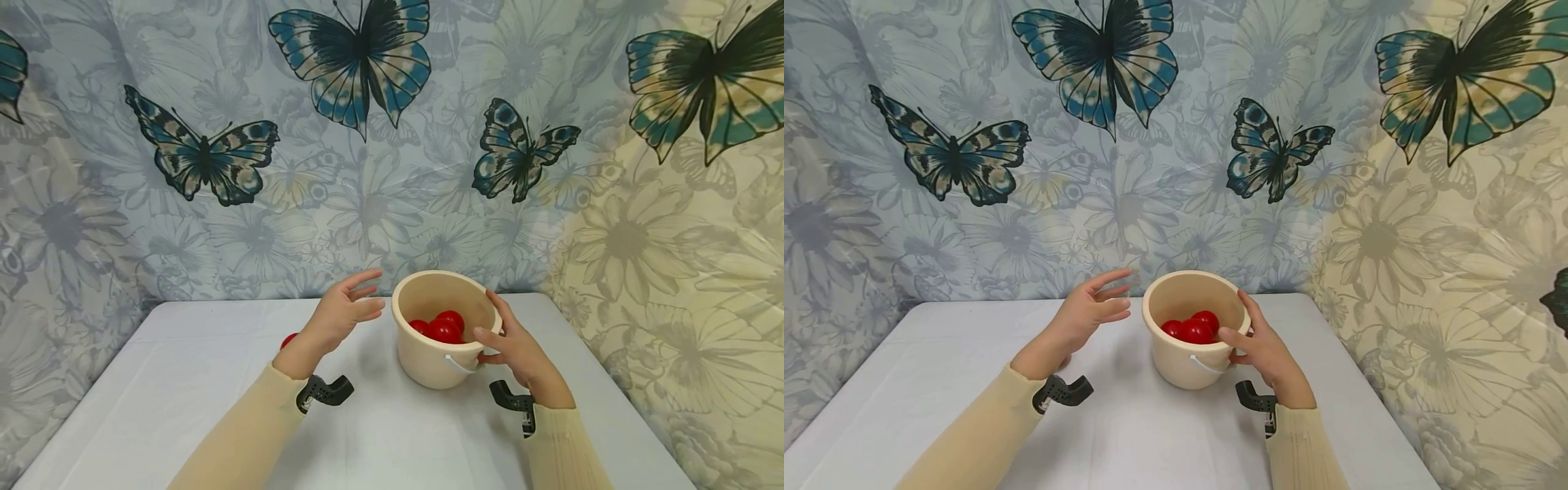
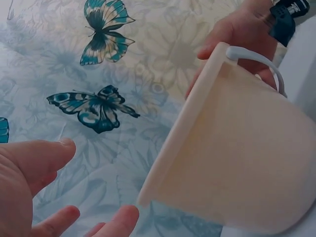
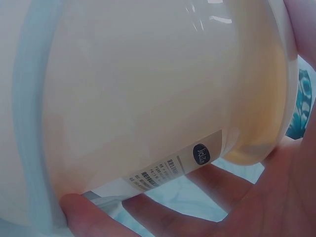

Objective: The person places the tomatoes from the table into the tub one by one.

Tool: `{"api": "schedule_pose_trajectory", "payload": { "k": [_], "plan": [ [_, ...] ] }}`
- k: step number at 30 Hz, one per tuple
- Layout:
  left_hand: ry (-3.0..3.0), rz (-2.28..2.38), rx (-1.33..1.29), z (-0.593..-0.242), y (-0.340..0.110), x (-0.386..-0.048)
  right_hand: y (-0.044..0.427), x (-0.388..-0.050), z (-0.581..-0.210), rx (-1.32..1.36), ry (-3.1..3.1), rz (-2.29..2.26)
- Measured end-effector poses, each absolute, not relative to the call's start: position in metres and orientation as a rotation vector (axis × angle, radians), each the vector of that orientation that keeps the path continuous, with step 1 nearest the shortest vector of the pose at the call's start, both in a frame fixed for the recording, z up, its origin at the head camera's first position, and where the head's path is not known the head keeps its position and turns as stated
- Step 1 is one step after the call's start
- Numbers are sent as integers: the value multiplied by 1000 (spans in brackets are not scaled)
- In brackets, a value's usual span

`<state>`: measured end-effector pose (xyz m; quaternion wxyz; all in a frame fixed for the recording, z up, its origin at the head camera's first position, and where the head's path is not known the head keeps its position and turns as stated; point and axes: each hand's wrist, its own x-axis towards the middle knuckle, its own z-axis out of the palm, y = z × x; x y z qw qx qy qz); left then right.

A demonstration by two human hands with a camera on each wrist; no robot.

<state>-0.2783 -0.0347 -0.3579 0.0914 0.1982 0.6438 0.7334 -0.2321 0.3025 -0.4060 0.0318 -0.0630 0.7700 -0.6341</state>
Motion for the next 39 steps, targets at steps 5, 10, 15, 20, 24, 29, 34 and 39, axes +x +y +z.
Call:
{"api": "schedule_pose_trajectory", "payload": {
  "k": [5,10,15,20,24,29,34,39],
  "plan": [
    [2031,2099,600,-365,-57,-271,303,-232,-406,-202,2374,-1951],
    [2296,1900,623,-376,-91,-265,302,-232,-406,-187,2377,-1952],
    [2488,1728,691,-389,-138,-260,300,-231,-404,-188,2375,-1948],
    [2431,1810,627,-405,-190,-253,299,-230,-401,-190,2366,-1950],
    [2299,1957,557,-426,-223,-254,300,-229,-401,-176,2372,-1951],
    [2058,2161,419,-467,-255,-262,301,-229,-403,-187,2378,-1956],
    [2028,2217,291,-495,-274,-268,301,-229,-404,-183,2398,-1939],
    [2188,2081,274,-500,-274,-268,301,-229,-403,-182,2402,-1932]
  ]
}}
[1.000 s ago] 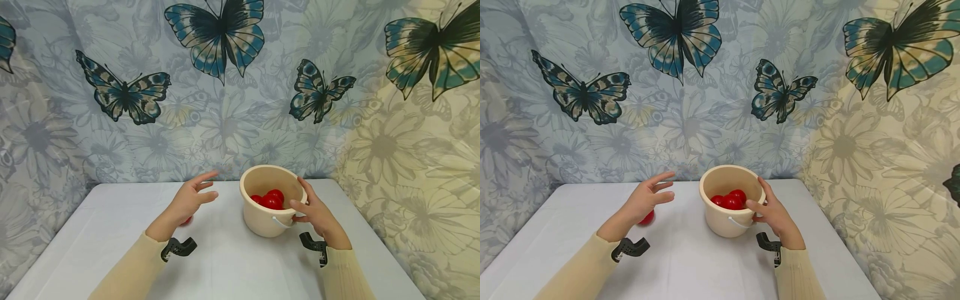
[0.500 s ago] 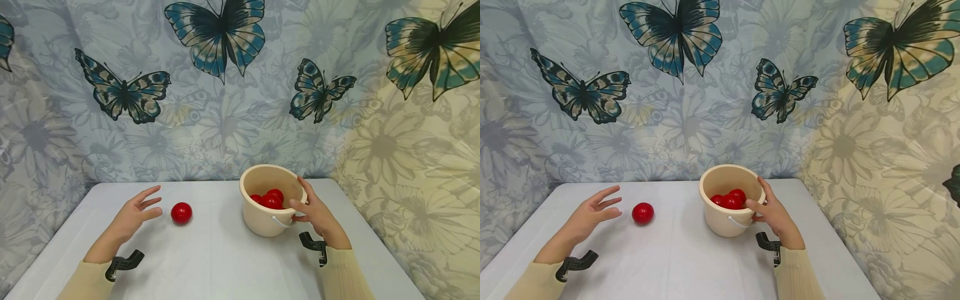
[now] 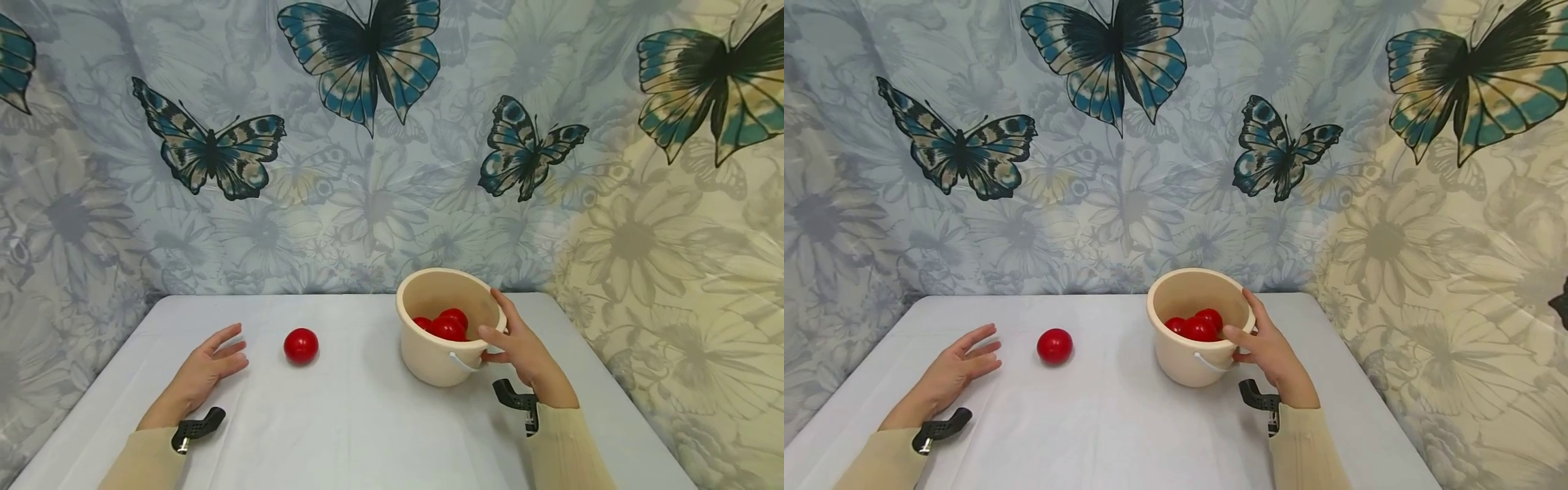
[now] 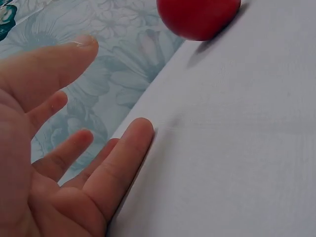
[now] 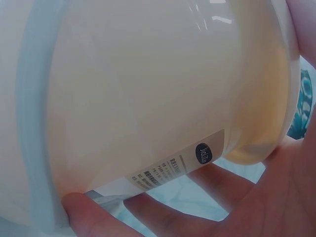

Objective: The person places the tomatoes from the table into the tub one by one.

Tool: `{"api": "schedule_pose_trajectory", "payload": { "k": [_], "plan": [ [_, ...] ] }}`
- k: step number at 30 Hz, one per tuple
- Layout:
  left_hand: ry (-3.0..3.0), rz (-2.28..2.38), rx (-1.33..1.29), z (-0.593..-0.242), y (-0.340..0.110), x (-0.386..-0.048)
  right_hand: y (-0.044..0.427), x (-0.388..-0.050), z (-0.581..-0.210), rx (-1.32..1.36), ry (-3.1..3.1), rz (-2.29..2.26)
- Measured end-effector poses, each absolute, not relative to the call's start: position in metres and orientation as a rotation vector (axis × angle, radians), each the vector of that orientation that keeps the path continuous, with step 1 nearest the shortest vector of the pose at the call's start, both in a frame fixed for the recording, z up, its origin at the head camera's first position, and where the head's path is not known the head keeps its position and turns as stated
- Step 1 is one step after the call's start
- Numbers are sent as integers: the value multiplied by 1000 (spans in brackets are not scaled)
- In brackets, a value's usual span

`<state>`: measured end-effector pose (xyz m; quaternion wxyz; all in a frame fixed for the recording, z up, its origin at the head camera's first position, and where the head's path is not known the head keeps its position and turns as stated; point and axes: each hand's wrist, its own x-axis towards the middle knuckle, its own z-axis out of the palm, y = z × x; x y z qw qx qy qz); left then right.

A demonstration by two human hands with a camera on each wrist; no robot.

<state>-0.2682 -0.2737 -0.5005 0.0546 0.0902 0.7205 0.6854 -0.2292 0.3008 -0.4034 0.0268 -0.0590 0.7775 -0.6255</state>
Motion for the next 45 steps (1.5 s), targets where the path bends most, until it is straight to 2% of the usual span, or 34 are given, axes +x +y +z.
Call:
{"api": "schedule_pose_trajectory", "payload": {
  "k": [22,36,45],
  "plan": [
    [1940,2115,375,-500,-213,-281,301,-232,-405,-176,2402,-1933],
    [2003,2044,294,-498,-185,-291,299,-229,-401,-198,2394,-1946],
    [2103,1969,349,-496,-159,-292,298,-227,-399,-194,2386,-1954]
  ]
}}
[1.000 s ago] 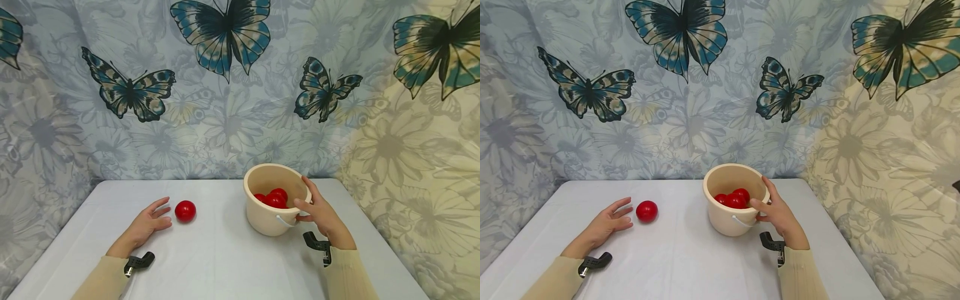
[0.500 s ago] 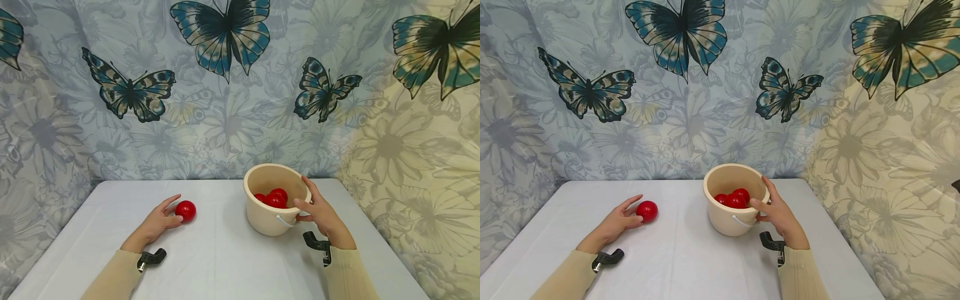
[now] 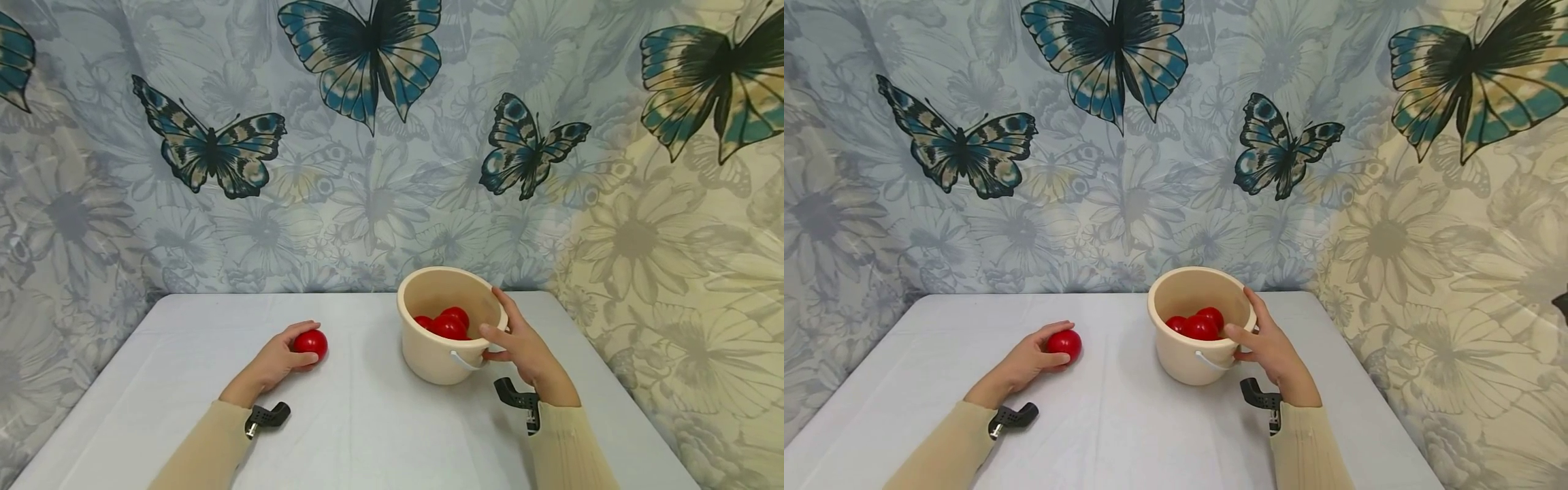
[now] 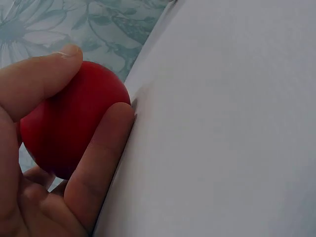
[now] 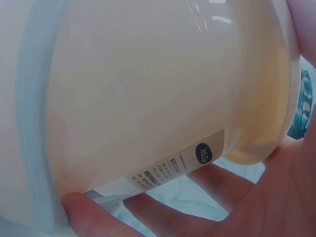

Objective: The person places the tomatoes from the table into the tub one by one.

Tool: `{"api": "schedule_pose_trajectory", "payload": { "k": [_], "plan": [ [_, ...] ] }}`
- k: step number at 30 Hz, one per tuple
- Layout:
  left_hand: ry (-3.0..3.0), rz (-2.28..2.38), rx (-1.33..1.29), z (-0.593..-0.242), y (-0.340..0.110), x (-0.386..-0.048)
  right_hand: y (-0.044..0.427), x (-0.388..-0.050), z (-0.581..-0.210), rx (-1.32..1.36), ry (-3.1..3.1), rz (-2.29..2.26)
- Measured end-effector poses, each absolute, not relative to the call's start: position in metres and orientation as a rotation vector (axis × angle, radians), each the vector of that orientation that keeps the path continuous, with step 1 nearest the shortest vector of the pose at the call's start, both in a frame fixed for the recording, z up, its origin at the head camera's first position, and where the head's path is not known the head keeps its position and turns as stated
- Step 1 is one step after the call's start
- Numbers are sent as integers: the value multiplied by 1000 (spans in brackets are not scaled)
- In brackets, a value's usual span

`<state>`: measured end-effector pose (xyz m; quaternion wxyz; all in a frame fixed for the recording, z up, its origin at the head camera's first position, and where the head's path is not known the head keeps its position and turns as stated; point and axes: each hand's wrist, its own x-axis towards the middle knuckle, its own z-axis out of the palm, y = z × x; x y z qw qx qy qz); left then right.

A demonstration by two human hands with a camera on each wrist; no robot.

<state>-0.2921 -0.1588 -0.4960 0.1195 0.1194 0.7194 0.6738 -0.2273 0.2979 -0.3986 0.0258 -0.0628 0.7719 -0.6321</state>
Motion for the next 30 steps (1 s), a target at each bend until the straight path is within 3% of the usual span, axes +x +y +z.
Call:
{"api": "schedule_pose_trajectory", "payload": {
  "k": [16,30],
  "plan": [
    [2099,1949,289,-497,-152,-287,299,-227,-401,-201,2381,-1964],
    [1914,2222,180,-499,-157,-291,300,-228,-402,-198,2389,-1950]
  ]
}}
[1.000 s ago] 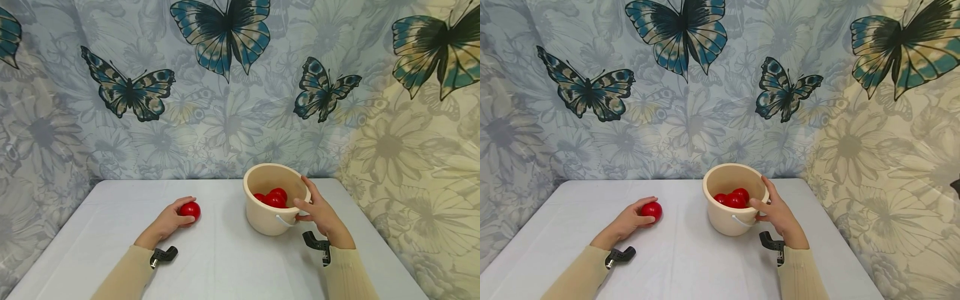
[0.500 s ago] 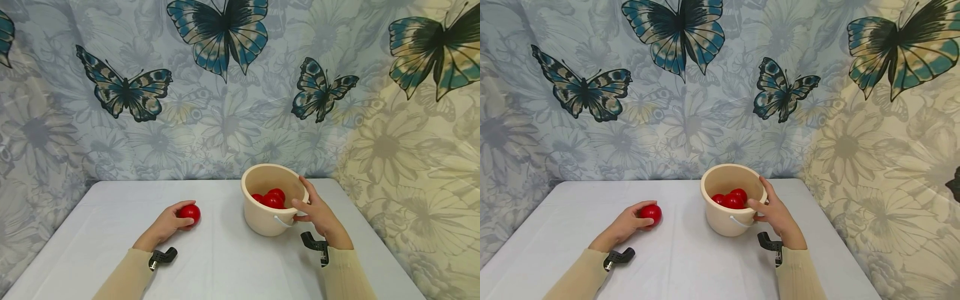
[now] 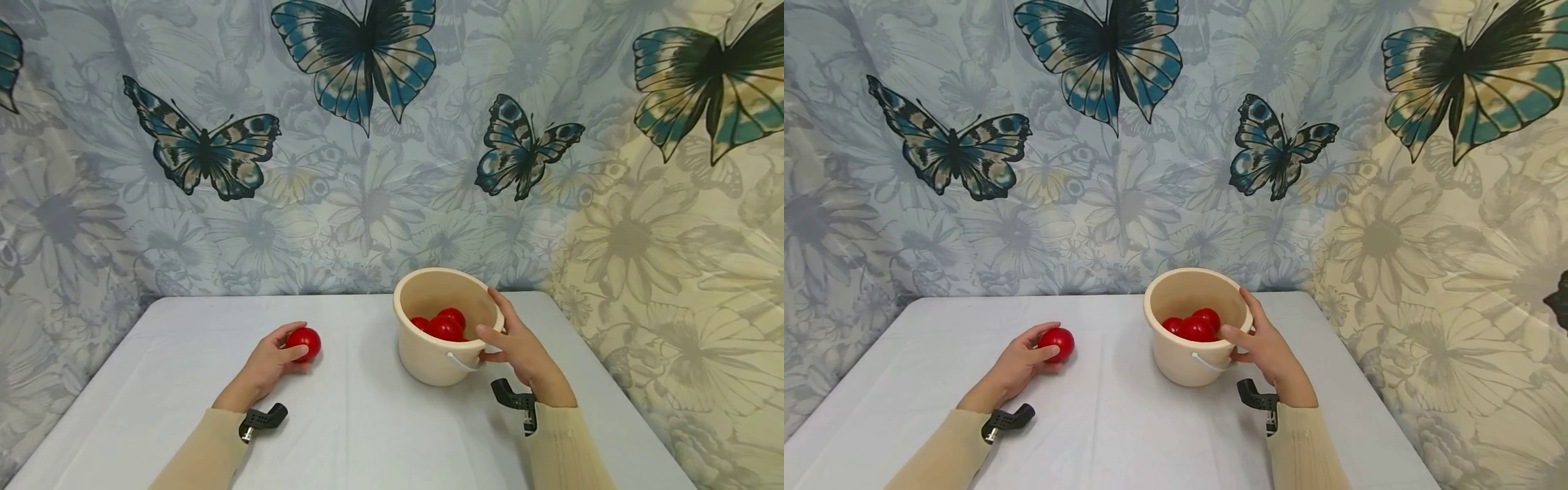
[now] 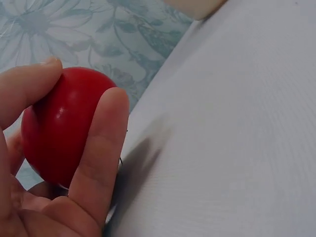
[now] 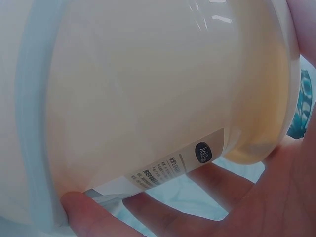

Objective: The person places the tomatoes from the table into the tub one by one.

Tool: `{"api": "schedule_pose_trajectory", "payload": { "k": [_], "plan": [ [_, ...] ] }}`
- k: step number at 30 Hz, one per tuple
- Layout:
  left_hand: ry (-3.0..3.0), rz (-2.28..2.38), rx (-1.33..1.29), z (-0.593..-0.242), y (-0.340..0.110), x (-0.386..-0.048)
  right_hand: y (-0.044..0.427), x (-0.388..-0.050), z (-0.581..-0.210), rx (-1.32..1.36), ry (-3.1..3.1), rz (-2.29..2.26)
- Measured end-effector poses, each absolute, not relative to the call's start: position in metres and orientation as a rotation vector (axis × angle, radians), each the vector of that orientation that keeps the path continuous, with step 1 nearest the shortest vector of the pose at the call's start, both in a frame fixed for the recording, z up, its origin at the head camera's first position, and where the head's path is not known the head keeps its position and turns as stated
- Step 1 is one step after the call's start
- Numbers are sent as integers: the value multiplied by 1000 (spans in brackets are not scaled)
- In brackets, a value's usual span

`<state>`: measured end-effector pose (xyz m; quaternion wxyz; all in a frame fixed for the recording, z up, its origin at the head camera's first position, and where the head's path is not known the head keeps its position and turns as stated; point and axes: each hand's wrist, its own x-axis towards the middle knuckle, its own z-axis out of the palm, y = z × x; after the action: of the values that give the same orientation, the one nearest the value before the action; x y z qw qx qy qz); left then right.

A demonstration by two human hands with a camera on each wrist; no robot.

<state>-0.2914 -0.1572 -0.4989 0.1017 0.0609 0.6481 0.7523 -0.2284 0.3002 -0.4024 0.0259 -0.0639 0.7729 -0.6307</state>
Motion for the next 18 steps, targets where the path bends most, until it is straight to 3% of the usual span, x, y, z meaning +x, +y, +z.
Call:
{"api": "schedule_pose_trajectory", "payload": {
  "k": [18],
  "plan": [
    [1716,2377,216,-450,-121,-278,300,-230,-404,-177,2403,-1939]
  ]
}}
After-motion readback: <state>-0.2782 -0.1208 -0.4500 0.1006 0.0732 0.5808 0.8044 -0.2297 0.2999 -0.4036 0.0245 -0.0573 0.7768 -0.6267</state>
